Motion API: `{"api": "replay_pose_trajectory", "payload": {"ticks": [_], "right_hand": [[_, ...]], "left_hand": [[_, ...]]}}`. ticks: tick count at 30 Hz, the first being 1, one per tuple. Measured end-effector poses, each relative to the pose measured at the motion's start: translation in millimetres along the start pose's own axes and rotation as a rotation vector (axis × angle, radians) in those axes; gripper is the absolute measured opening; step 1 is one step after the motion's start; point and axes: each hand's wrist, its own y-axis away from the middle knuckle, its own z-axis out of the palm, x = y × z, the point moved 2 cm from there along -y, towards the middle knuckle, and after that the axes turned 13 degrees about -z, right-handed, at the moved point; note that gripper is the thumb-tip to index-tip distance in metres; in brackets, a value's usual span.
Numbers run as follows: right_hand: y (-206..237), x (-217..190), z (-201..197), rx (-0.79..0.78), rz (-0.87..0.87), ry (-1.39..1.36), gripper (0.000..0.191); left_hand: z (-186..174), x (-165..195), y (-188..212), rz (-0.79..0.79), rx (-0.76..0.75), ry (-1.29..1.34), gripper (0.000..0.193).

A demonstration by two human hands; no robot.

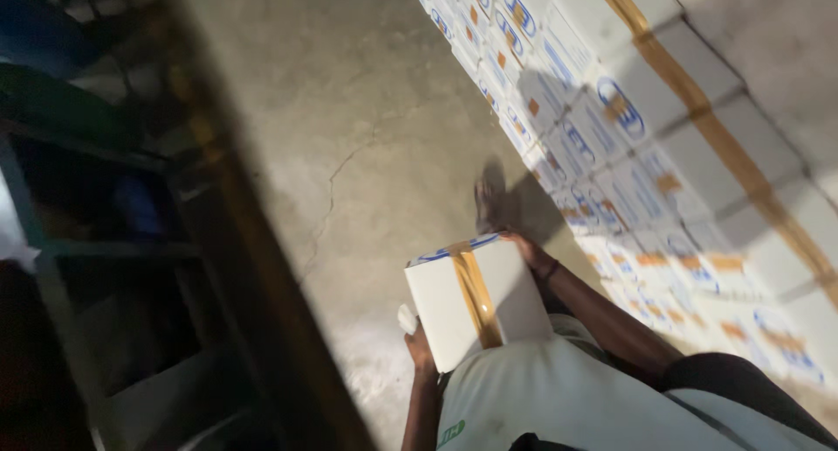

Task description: The person picks up cylindrical metal parts from a tray, wipes each with a white cloth, and places them into a cardboard box with dividers. After filling the box, the person closes it and seals it with packing tape.

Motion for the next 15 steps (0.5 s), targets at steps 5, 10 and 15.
{"api": "replay_pose_trajectory", "payload": {"ticks": [5,10,15], "right_hand": [[-221,-88,-17,-0.195,-0.003,0.074,0.031],[-457,-236,-32,-0.319,-0.116,0.089,0.042],[-573,-396,-106,-0.349,-0.095,0.027,0.044]], "left_hand": [[127,100,-89,0.099,0.256,0.115,0.034],[317,264,-175,0.364,0.246,0.132,0.032],[511,345,-246,0.306,0.122,-0.100,0.026]]}}
